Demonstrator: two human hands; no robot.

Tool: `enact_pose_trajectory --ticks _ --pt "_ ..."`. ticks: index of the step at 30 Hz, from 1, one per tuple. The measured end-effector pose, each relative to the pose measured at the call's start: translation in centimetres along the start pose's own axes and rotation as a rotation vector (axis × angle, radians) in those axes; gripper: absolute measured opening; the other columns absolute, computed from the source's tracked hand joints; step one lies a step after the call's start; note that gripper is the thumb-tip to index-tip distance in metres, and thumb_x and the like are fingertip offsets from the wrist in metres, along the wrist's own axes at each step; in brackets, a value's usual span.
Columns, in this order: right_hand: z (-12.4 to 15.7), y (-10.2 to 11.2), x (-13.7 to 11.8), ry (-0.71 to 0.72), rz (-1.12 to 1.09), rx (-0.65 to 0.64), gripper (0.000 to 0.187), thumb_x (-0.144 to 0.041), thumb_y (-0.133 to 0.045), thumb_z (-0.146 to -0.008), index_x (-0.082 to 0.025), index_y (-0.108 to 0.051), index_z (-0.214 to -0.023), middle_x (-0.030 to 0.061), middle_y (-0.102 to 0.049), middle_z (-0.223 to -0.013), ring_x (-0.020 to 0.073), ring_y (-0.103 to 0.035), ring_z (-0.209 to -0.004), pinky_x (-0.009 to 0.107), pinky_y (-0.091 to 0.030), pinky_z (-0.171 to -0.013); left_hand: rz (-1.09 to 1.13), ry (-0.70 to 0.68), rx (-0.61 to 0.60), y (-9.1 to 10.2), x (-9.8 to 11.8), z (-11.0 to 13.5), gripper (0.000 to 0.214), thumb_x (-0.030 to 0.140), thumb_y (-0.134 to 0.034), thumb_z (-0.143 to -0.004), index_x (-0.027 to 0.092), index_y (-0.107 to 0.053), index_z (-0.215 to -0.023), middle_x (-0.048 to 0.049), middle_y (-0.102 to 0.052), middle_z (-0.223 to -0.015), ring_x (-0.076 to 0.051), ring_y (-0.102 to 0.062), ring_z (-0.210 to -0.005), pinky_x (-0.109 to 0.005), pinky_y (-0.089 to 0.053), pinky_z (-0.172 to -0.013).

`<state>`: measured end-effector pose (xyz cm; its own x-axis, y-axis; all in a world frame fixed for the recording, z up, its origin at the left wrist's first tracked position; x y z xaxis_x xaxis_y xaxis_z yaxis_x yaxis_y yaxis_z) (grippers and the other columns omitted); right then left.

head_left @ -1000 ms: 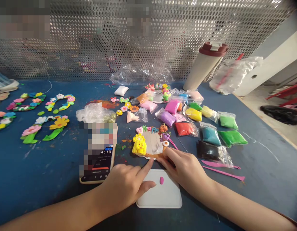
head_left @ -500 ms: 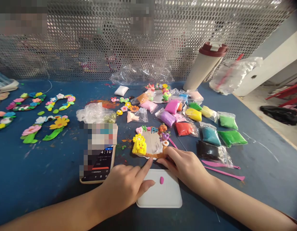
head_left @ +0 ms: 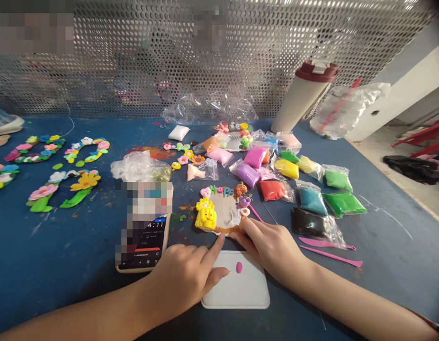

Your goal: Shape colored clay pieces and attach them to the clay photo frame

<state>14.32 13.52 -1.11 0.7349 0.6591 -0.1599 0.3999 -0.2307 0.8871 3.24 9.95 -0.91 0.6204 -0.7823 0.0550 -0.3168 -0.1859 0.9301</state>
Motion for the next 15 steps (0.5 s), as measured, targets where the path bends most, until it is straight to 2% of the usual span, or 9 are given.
enact_pose_trajectory --ticks 5,8,12,15 --pt "-0.2 -0.2 0.0 -0.021 0.006 0.022 0.034 -0.029 -0.04 -0.1 -0.019 -0.047 -0.067 -0.0013 -0.055 -0.051 0.0091 -0.047 -0.039 0.025 -0.022 -0.042 -0.003 -0.005 0.001 0.1 0.1 0.0 0.047 0.033 -0.023 -0.103 0.006 -0.061 -0.115 0.0009 -0.062 -0.056 -0.016 -0.061 -0.044 -0.03 -0.036 -0.04" --pt "-0.2 0.5 0.1 -0.037 -0.013 0.05 0.033 -0.028 -0.042 -0.098 -0.019 -0.047 -0.067 -0.0021 -0.054 -0.05 0.0092 -0.045 -0.037 0.024 -0.023 -0.04 -0.002 -0.007 -0.015 0.0 0.1 0.0 0.046 0.032 -0.024 -0.103 0.006 -0.059 -0.117 0.0011 -0.062 -0.056 -0.016 -0.061 -0.045 -0.031 -0.036 -0.041" --pt "0.3 3.1 0.5 -0.026 -0.106 0.139 0.021 -0.02 -0.039 -0.097 -0.019 -0.052 -0.08 0.0005 -0.06 -0.058 0.0112 -0.053 -0.047 0.022 -0.039 -0.047 -0.021 -0.023 -0.008 -0.1 0.2 0.2 0.041 0.029 -0.028 -0.103 0.006 -0.055 -0.122 0.002 -0.061 -0.057 -0.016 -0.06 -0.046 -0.031 -0.036 -0.042" --pt "0.6 4.3 -0.2 0.152 -0.245 0.13 0.015 -0.012 -0.04 -0.094 -0.016 -0.054 -0.096 0.0105 -0.071 -0.083 0.0173 -0.067 -0.074 0.027 -0.053 -0.063 -0.008 -0.034 0.003 0.0 0.3 0.3 0.038 0.027 -0.03 -0.103 0.008 -0.053 -0.125 0.003 -0.061 -0.058 -0.015 -0.06 -0.046 -0.03 -0.034 -0.042"
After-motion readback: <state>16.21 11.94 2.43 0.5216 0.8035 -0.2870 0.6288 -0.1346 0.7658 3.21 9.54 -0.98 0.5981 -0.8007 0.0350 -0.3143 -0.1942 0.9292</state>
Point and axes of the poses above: each hand's wrist, its own z-axis away from the middle knuckle, its own y-axis out of the back of the hand, x = y × z, the point moved 8 cm from there along -z, towards the middle knuckle
